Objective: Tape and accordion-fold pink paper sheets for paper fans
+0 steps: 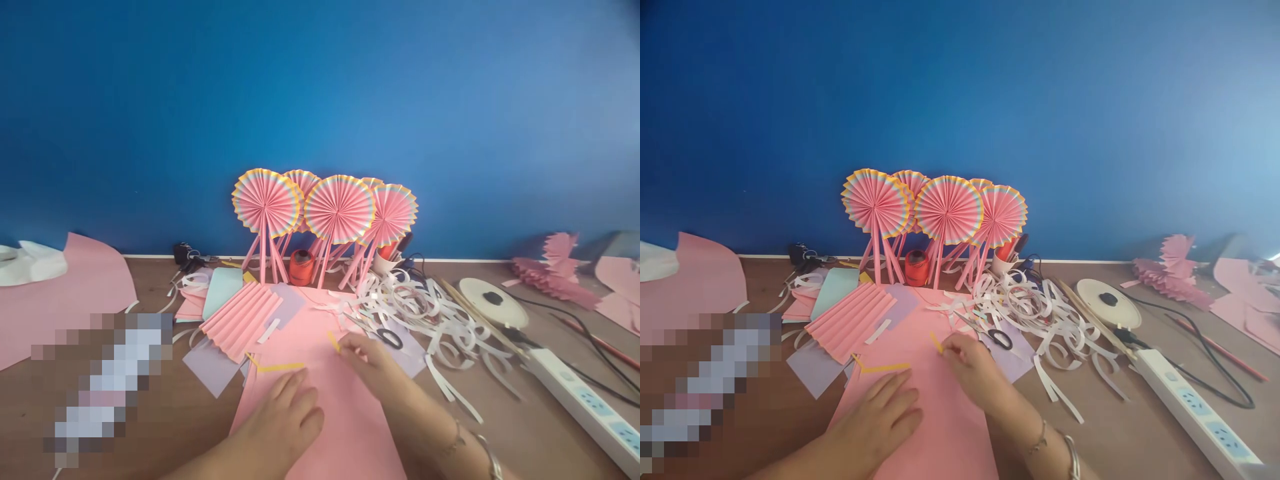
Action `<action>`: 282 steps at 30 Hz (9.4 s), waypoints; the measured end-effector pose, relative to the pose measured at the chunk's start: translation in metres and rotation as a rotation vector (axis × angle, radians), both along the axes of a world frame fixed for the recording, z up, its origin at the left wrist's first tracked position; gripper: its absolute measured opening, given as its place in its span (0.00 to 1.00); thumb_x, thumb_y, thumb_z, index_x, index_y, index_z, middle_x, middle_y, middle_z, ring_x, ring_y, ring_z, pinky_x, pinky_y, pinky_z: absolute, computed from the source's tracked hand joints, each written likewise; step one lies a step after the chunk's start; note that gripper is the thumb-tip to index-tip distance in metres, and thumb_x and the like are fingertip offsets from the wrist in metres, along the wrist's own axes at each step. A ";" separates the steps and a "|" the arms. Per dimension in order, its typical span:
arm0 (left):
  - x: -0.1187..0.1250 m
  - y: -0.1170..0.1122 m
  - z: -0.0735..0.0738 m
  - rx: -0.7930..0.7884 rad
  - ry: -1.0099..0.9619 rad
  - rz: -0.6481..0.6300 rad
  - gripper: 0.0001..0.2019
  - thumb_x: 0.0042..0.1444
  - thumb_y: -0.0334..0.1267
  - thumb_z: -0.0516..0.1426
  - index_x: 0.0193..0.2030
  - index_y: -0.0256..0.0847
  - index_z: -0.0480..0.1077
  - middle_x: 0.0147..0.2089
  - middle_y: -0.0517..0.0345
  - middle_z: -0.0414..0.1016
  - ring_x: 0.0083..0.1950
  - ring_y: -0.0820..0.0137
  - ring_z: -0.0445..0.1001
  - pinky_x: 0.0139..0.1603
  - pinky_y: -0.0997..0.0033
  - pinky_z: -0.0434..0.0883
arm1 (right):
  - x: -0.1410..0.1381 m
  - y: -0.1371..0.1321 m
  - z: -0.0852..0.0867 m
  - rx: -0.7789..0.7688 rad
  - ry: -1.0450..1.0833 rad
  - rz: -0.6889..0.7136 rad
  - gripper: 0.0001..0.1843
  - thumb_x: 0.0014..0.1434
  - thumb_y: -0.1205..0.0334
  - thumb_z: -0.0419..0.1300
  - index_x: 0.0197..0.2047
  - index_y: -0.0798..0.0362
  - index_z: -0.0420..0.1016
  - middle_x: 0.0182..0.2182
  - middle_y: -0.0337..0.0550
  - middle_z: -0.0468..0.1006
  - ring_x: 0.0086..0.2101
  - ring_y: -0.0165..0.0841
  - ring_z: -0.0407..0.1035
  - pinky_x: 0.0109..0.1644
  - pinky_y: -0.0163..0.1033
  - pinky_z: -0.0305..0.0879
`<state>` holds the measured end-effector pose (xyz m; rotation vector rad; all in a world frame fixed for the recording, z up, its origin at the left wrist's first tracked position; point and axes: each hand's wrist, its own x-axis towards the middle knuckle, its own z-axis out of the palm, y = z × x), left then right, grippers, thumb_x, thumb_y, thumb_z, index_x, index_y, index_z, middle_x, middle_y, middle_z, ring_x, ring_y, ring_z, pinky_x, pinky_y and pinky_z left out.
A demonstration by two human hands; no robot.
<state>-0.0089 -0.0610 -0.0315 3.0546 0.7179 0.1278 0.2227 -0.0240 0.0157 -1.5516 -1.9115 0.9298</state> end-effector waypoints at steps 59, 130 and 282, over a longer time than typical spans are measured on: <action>-0.005 0.002 -0.006 -0.057 -0.274 0.053 0.13 0.52 0.32 0.57 0.46 0.43 0.68 0.45 0.52 0.68 0.67 0.48 0.48 0.65 0.42 0.50 | -0.019 -0.006 -0.025 -0.062 -0.063 0.082 0.21 0.58 0.70 0.47 0.54 0.50 0.64 0.30 0.39 0.71 0.33 0.36 0.62 0.41 0.43 0.62; -0.002 0.010 0.009 -0.064 -0.207 0.052 0.08 0.57 0.34 0.54 0.44 0.45 0.69 0.44 0.55 0.72 0.61 0.56 0.60 0.67 0.44 0.45 | 0.009 0.004 -0.025 0.459 -0.478 -0.030 0.12 0.58 0.69 0.48 0.38 0.49 0.72 0.35 0.43 0.78 0.37 0.38 0.69 0.39 0.41 0.54; 0.023 0.075 0.052 -1.077 -1.005 0.779 0.08 0.42 0.41 0.60 0.24 0.38 0.74 0.27 0.58 0.74 0.35 0.63 0.70 0.39 0.67 0.64 | -0.044 0.022 0.007 0.060 0.481 -0.216 0.11 0.46 0.62 0.59 0.36 0.51 0.70 0.22 0.34 0.69 0.25 0.30 0.62 0.30 0.34 0.60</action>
